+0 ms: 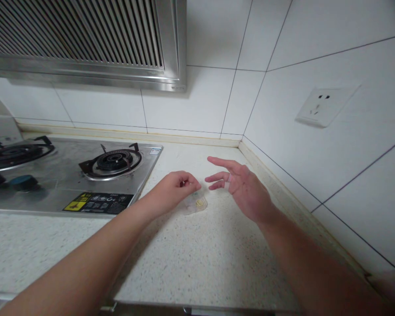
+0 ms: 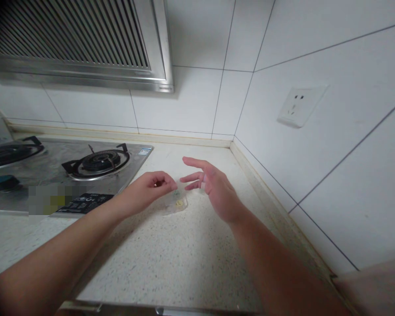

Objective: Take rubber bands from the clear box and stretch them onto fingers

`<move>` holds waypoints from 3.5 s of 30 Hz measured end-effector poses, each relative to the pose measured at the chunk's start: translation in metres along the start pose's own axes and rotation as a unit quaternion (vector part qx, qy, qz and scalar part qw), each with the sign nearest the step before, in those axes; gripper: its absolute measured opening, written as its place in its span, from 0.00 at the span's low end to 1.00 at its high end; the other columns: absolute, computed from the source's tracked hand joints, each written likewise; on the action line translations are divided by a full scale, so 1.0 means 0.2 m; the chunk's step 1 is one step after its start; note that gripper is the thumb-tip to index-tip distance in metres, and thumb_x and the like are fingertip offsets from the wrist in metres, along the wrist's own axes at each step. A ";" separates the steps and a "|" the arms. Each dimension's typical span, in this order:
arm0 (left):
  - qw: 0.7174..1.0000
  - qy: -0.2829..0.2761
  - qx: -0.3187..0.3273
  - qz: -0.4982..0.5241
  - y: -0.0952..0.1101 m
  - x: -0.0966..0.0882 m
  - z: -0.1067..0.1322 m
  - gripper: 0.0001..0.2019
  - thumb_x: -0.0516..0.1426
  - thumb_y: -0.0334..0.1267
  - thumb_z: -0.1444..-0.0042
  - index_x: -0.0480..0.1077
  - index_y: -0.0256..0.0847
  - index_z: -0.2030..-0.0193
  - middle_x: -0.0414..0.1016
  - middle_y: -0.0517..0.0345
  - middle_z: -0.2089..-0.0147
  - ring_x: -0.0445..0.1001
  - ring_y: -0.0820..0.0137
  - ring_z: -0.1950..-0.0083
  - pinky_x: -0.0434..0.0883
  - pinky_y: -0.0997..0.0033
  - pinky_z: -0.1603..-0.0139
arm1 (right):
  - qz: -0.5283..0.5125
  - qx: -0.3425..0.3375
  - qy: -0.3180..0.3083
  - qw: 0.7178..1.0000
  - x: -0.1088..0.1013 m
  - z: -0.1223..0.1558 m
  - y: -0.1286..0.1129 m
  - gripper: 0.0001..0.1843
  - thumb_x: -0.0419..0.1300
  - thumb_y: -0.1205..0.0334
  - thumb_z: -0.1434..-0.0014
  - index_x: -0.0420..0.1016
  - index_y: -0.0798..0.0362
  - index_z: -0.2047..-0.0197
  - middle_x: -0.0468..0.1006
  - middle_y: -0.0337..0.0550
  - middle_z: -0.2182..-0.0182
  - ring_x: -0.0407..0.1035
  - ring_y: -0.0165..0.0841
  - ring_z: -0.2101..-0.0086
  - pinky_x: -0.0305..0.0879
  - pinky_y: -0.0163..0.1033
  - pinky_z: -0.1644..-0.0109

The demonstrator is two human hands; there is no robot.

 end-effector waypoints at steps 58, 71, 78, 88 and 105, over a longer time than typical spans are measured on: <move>0.991 0.073 -0.046 0.104 0.02 -0.02 0.00 0.09 0.55 0.39 0.36 0.71 0.38 0.65 0.74 0.60 0.71 0.69 0.74 0.76 0.64 0.76 0.76 | -0.070 0.042 -0.050 0.995 0.10 0.02 0.05 0.31 0.43 0.38 0.29 0.69 0.51 0.39 0.69 0.54 0.45 0.69 0.46 0.47 0.72 0.55 0.49; 0.984 0.053 -0.056 0.158 -0.01 0.04 -0.01 0.09 0.54 0.37 0.36 0.74 0.37 0.63 0.74 0.59 0.70 0.68 0.75 0.76 0.66 0.76 0.76 | -0.051 0.016 -0.017 0.998 0.06 0.01 0.04 0.28 0.44 0.39 0.29 0.68 0.48 0.41 0.62 0.52 0.36 0.70 0.46 0.45 0.70 0.58 0.44; 0.987 0.020 -0.039 0.152 0.02 0.04 0.00 0.13 0.56 0.41 0.35 0.78 0.36 0.54 0.79 0.54 0.64 0.75 0.68 0.67 0.70 0.74 0.73 | -0.050 0.036 0.001 0.998 0.04 0.01 0.04 0.27 0.43 0.40 0.29 0.69 0.48 0.42 0.63 0.50 0.36 0.70 0.45 0.45 0.69 0.57 0.42; 0.990 0.018 -0.022 0.139 0.04 0.03 0.00 0.15 0.60 0.43 0.38 0.79 0.38 0.50 0.81 0.52 0.61 0.72 0.70 0.68 0.68 0.74 0.72 | -0.081 0.040 -0.033 0.995 0.10 0.01 0.00 0.27 0.45 0.38 0.30 0.68 0.46 0.40 0.60 0.49 0.34 0.70 0.44 0.48 0.70 0.58 0.44; 0.971 -0.067 -0.041 0.227 0.05 0.20 0.03 0.07 0.68 0.34 0.51 0.76 0.35 0.66 0.69 0.65 0.77 0.64 0.76 0.77 0.59 0.77 0.77 | -0.171 0.092 -0.157 0.968 0.30 0.09 0.02 0.43 0.50 0.30 0.36 0.55 0.50 0.28 0.61 0.57 0.34 0.64 0.48 0.41 0.64 0.57 0.40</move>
Point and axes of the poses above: each hand's wrist, its own z-axis away from the middle knuckle, its own x-axis out of the palm, y = z × x, the point moved 9 cm from there along -z, towards the middle knuckle
